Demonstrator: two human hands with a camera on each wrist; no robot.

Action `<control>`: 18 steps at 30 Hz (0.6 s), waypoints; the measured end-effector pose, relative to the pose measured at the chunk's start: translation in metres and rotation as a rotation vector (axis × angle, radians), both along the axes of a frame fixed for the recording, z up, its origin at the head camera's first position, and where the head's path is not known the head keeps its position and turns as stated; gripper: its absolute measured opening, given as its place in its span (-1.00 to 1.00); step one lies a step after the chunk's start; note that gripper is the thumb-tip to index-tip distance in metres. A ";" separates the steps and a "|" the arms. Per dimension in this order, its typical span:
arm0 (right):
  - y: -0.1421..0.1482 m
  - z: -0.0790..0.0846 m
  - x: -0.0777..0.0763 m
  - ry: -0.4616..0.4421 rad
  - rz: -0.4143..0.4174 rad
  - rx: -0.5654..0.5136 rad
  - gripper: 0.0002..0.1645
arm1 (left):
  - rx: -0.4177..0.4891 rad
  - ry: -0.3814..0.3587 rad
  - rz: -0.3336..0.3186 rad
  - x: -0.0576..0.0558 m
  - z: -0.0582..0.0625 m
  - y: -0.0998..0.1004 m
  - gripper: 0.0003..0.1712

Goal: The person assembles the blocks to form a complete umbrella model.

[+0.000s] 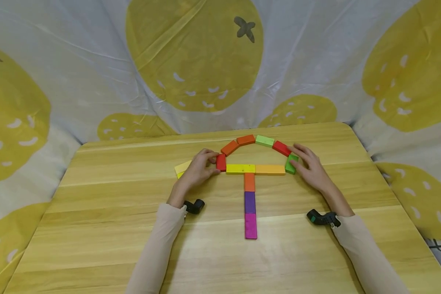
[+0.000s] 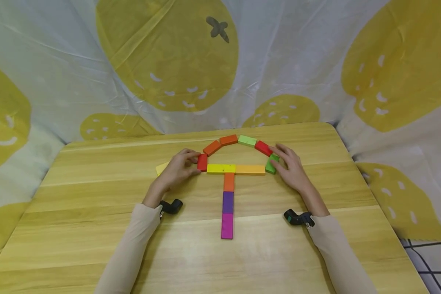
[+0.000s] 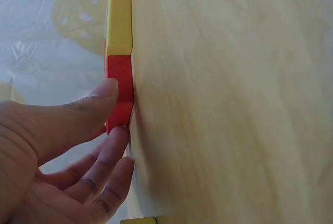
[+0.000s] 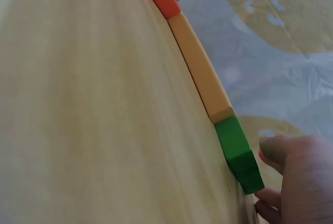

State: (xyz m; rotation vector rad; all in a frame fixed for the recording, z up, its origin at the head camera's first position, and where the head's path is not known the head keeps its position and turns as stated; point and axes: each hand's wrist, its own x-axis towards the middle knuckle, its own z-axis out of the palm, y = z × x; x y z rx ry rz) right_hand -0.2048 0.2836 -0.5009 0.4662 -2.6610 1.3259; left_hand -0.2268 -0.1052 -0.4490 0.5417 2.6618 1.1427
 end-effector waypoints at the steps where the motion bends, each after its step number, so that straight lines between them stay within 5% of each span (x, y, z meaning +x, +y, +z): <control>1: 0.001 0.000 -0.002 -0.002 0.008 0.006 -0.44 | -0.002 0.003 0.001 0.000 0.000 0.000 -0.35; 7: 0.003 -0.001 -0.007 -0.017 0.023 0.050 -0.46 | -0.023 0.005 0.016 0.001 0.001 0.003 -0.33; 12: 0.001 0.000 -0.005 -0.016 0.015 0.045 -0.46 | -0.166 0.162 -0.025 0.018 0.009 0.011 -0.27; 14: 0.000 0.001 -0.005 -0.010 0.013 0.044 -0.46 | -0.214 0.214 -0.089 0.031 0.013 0.016 -0.17; 18: 0.001 0.000 -0.006 0.007 0.012 0.053 -0.47 | -0.235 0.164 -0.294 0.059 0.019 0.028 0.11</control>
